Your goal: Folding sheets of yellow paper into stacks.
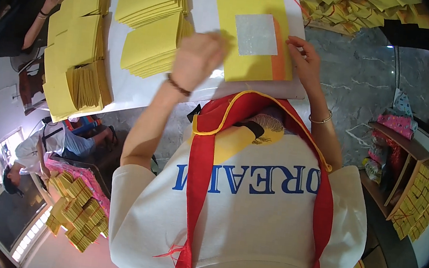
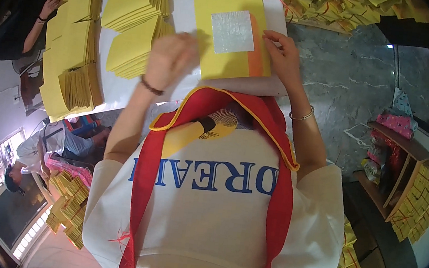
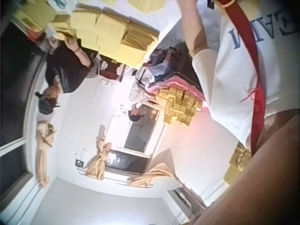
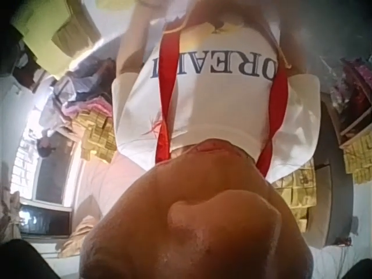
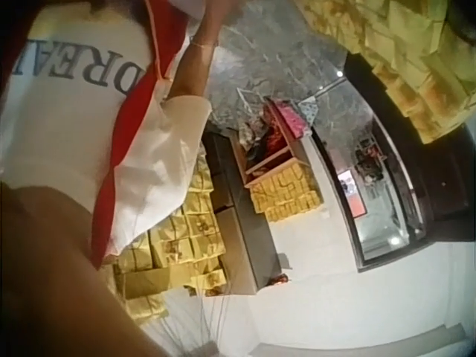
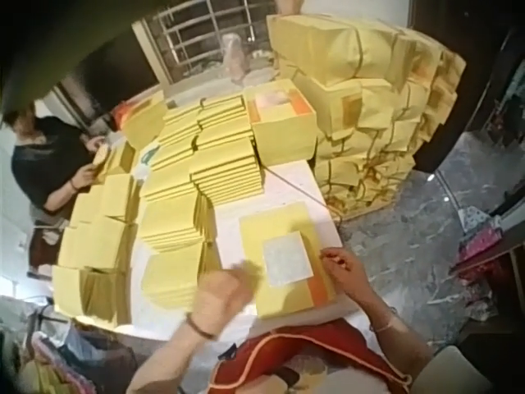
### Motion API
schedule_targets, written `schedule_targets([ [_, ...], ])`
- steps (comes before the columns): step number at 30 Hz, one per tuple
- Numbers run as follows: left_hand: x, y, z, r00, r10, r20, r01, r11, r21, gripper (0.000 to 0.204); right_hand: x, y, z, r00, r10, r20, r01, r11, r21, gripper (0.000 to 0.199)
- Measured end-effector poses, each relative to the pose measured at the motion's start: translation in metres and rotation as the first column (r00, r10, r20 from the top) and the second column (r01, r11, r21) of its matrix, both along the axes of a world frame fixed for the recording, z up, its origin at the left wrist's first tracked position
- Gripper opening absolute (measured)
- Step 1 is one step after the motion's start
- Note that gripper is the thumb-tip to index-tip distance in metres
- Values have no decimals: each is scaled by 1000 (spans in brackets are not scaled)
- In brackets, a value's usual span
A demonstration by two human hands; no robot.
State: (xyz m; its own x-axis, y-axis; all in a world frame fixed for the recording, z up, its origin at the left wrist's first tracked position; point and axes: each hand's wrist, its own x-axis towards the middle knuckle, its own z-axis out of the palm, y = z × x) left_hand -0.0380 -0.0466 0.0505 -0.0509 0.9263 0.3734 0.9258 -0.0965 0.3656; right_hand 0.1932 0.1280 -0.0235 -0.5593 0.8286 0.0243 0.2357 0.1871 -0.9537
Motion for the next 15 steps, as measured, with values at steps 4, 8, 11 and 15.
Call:
schedule_targets([
  [4, 54, 24, -39, 968, -248, -27, 248, 969, -11, 29, -4, -3, -2, 996, 54, 73, -66, 982, 178, 30],
  [8, 53, 29, -40, 959, -283, 2, 283, 958, -58, 25, -3, -1, -11, 995, 83, -51, -84, 996, -13, 32],
  [11, 48, 32, -45, 964, -228, 137, 239, 968, -71, 21, -2, 1, -14, 993, 79, -92, -94, 981, -169, 31],
  [15, 46, 36, -44, 948, -201, 247, 219, 975, -47, 18, -3, 1, -10, 977, -14, -213, -75, 912, -402, 27],
])
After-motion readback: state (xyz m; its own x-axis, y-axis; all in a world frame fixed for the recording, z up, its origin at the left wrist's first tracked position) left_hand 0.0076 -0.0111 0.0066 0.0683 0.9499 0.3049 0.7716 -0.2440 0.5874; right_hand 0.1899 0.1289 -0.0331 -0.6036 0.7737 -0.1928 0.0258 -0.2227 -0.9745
